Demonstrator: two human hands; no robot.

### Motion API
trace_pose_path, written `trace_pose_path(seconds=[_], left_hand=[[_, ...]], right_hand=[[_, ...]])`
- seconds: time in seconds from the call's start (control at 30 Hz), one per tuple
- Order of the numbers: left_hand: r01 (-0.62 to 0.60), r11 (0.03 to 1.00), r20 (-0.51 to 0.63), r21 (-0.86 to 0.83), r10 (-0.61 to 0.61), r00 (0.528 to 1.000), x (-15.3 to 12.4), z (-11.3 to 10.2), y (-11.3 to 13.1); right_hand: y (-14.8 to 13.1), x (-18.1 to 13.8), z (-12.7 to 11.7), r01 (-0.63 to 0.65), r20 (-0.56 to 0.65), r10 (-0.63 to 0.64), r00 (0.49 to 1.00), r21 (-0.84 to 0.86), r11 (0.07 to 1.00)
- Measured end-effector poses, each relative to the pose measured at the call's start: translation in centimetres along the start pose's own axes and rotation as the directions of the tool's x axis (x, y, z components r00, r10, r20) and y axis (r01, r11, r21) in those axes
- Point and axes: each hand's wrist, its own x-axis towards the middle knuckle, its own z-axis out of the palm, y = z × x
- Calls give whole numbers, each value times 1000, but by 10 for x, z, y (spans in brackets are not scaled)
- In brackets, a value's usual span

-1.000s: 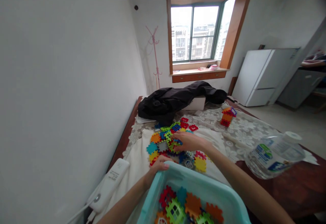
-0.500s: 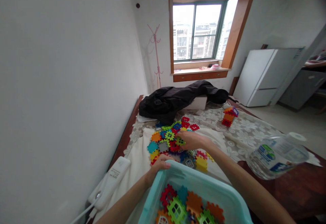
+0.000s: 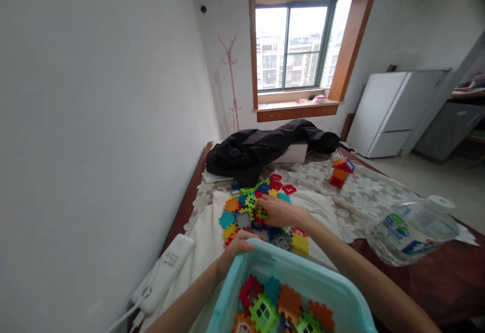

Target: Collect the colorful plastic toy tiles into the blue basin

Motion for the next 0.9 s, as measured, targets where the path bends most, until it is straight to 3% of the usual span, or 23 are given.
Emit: trace_pose_path(seconds=[0.23, 0.53, 0.63, 0.7, 0.8, 0.9], left_hand=[[29, 999, -5, 15, -29, 1000, -1, 3, 3], [12, 1000, -14, -2, -12, 1000, -2, 4, 2], [22, 1000, -29, 9, -21, 999, -4, 6, 6], [20, 1000, -45, 14, -19, 999, -5, 5, 6], [6, 1000, -47, 3, -6, 999, -3, 1, 2], [-12, 1000, -41, 17, 13, 999, 1, -4, -3]], right_hand=[[1, -2, -8, -78, 30, 80, 996, -80, 994], [6, -23, -55, -112, -74, 136, 988, 272, 956], [-6, -40, -80, -10, -44, 33, 999, 439, 899], [-21, -55, -96, 110, -8, -124, 992, 522, 846], [-48, -76, -111, 298, 80, -399, 913, 536, 790], [-61, -81, -111, 325, 99, -416, 904, 475, 818]])
